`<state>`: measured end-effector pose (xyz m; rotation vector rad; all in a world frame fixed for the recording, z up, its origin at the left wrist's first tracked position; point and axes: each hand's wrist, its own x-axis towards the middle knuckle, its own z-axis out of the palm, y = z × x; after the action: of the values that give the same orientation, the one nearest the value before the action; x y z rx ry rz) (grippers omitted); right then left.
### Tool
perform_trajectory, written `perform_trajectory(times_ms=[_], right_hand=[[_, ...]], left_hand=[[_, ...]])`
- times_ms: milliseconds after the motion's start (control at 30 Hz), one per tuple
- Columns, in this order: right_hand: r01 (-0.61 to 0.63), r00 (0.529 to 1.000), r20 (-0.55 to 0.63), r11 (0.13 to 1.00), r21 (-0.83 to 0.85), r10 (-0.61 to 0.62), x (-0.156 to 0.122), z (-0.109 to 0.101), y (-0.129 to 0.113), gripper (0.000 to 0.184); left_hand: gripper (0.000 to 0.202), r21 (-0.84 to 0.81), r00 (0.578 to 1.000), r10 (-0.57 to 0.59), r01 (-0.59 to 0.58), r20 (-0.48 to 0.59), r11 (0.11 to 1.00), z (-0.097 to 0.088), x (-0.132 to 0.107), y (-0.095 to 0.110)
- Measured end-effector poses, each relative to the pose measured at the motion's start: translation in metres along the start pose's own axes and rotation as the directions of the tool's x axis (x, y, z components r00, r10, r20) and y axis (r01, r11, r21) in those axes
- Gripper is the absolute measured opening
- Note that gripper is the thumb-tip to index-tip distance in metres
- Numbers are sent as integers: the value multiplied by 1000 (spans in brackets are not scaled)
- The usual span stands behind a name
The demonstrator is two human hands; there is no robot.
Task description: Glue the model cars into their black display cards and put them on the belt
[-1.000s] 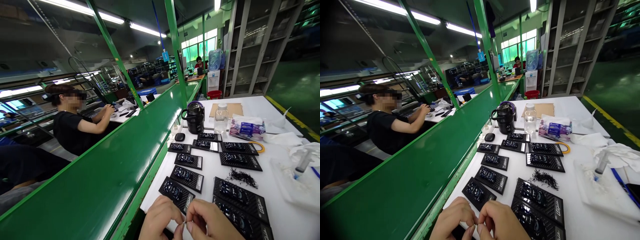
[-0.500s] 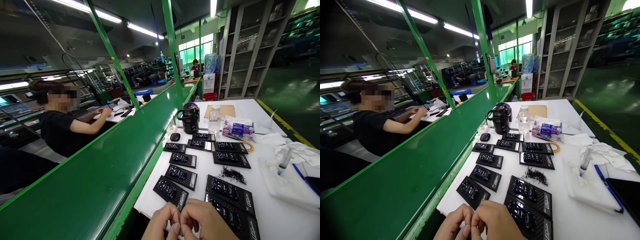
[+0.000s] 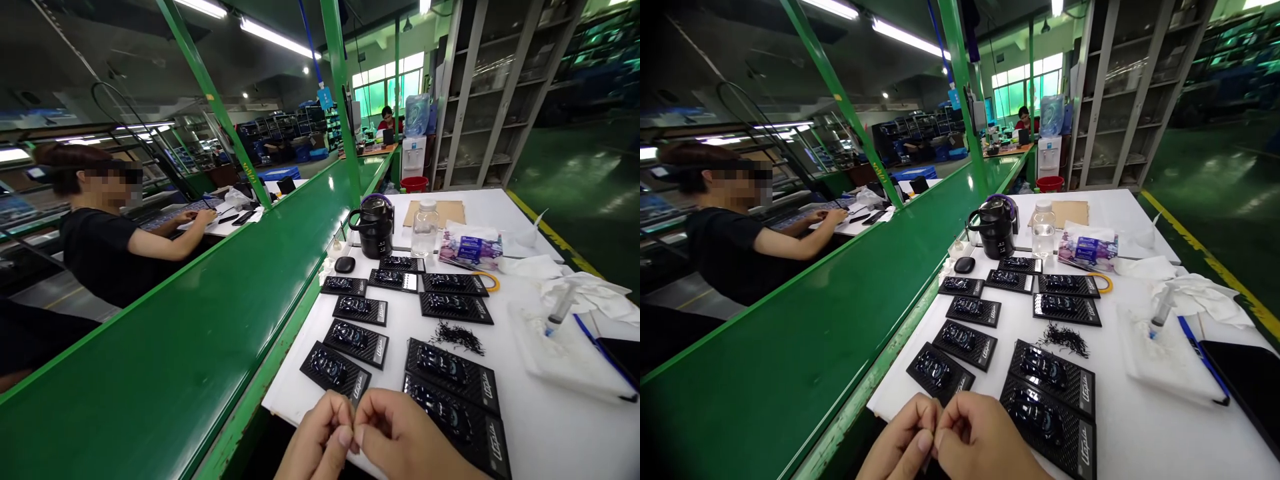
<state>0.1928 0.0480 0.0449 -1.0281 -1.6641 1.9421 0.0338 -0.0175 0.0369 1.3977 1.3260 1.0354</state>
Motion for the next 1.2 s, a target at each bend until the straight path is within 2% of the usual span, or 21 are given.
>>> perform_trajectory(times_ms=[67, 133, 200, 233, 267, 333, 367, 433, 567, 767, 933, 1000, 1067, 1133, 1200], right_hand=[[-32, 999, -2, 998, 46, 32, 1, -2, -1, 8], [-43, 999, 15, 998, 39, 43, 1, -7, 0, 11], [36, 999, -1, 992, -123, -36, 0, -14, 1, 15], [121, 991, -25, 955, -270, -133, -1, -17, 2, 18], [213, 966, -41, 874, -436, -256, -1, -20, 3, 21], [324, 884, -10, 628, -708, -468, 1, -24, 7, 23], [340, 851, 23, 517, -785, -524, 2, -23, 10, 22], [333, 836, 85, 378, -864, -542, 6, -20, 16, 24], [310, 840, 142, 249, -917, -523, 15, -9, 25, 40], [295, 838, 126, 246, -923, -530, 19, -6, 30, 50], [298, 852, 128, 270, -916, -508, 18, -5, 32, 53], [289, 860, 126, 268, -919, -494, 19, -6, 33, 52], [290, 858, 136, 247, -925, -495, 21, -7, 34, 53], [301, 831, 155, 196, -933, -535, 26, -6, 37, 51], [299, 778, 174, 111, -948, -604, 34, -1, 41, 47]], left_hand=[[30, 113, 982, 147, -134, -115, 985, 0, 1, -5], [16, 285, 928, 331, -274, -173, 918, -4, 4, -10], [10, 437, 862, 464, -344, -202, 831, -13, 8, -16], [13, 497, 833, 503, -345, -228, 796, -19, 11, -19], [15, 549, 813, 525, -326, -253, 770, -25, 14, -22], [16, 620, 794, 540, -281, -277, 732, -36, 20, -29], [16, 642, 797, 543, -275, -265, 716, -40, 23, -33], [16, 669, 814, 545, -292, -200, 683, -43, 28, -40], [20, 706, 821, 564, -347, -91, 617, -37, 34, -49], [21, 736, 763, 641, -384, -88, 558, -32, 40, -55], [19, 726, 779, 613, -346, -131, 595, -31, 40, -56], [17, 711, 811, 566, -311, -147, 631, -31, 39, -53], [13, 686, 866, 461, -218, -192, 694, -31, 38, -51], [9, 648, 910, 321, -80, -264, 758, -36, 39, -53], [24, 613, 915, 230, 24, -331, 789, -46, 43, -64]])
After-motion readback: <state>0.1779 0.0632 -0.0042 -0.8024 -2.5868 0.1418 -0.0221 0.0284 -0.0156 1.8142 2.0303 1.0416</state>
